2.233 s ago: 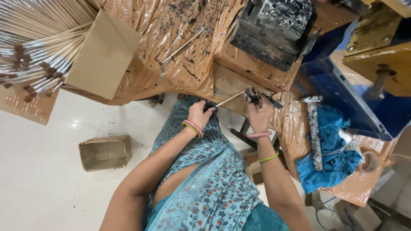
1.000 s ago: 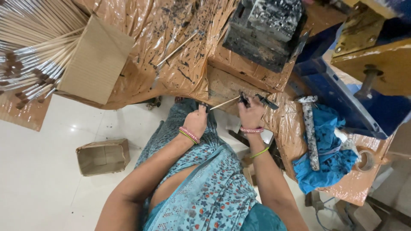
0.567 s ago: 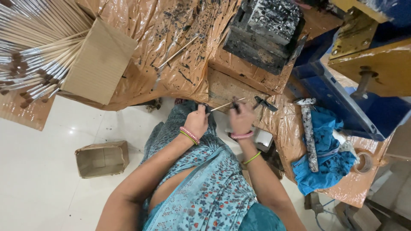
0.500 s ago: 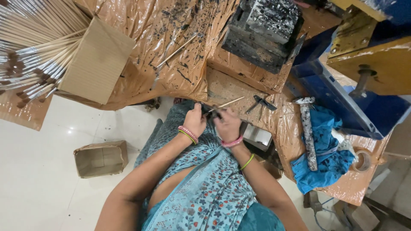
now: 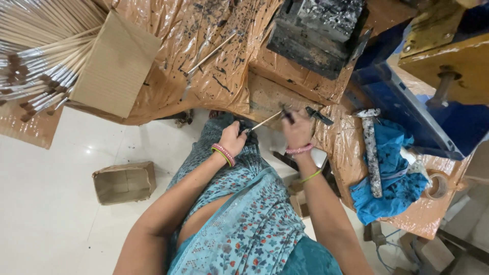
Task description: The person measures a wooden stick with a metal ruler, then uses a machine to attach a black tip to the stick. They repeat this process, handling the sticks and operating the machine to produce finished items.
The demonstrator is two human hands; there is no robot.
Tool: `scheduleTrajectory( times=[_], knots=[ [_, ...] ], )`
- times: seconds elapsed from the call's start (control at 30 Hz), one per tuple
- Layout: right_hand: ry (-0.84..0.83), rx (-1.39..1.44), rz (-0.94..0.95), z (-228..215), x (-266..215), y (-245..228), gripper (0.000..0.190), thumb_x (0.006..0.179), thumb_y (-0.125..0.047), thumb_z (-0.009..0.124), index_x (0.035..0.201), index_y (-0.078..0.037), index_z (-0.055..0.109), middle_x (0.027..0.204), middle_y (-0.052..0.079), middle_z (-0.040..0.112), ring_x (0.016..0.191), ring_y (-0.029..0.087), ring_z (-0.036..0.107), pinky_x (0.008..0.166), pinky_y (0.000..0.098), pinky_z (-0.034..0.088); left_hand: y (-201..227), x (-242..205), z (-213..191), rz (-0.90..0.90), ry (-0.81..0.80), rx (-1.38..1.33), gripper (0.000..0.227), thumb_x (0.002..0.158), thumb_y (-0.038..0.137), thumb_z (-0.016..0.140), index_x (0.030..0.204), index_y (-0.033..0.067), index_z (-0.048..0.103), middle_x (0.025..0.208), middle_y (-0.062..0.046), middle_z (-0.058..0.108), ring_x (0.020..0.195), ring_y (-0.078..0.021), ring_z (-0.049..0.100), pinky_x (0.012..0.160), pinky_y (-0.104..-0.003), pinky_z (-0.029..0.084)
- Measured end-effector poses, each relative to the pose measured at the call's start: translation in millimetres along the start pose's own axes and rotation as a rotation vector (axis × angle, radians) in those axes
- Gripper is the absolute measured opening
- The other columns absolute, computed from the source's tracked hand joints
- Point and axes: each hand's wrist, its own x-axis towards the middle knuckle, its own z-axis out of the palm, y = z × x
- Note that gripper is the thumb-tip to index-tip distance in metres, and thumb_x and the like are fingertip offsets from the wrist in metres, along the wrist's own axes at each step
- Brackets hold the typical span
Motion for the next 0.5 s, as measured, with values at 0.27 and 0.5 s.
scheduleTrajectory(
  times=[0.27,0.5],
  knots=[
    [-0.104,0.264,-0.072,5.0,-19.3,-36.8,0.027,0.084,-0.007,0.071,0.11,-0.002,0.075,0.09,0.015,0.069,0.076,0.028,0.066,0.065,0.0392,0.053,-14.8,1.7,4.8,0.026,-0.013,-0.063,0.019,0.089,0.013,0.068,0.085,-0.0022,0.056,0.079,-0.026,0.062,0.077,-0.0449,0.061,0.067,-0.048,0.048],
    [0.104,-0.003,0.048,14.6,-18.9,-10.7,0.018,0.084,-0.007,0.073,0.101,-0.005,0.078,0.081,0.012,0.071,0.069,0.024,0.066,0.062,0.0378,0.052,-82.9,16.8,36.8,-0.078,-0.211,-0.415,0.011,0.092,0.005,0.065,0.082,0.0012,0.062,0.069,0.001,0.058,0.065,-0.0102,0.051,0.056,-0.032,0.042]
  ],
)
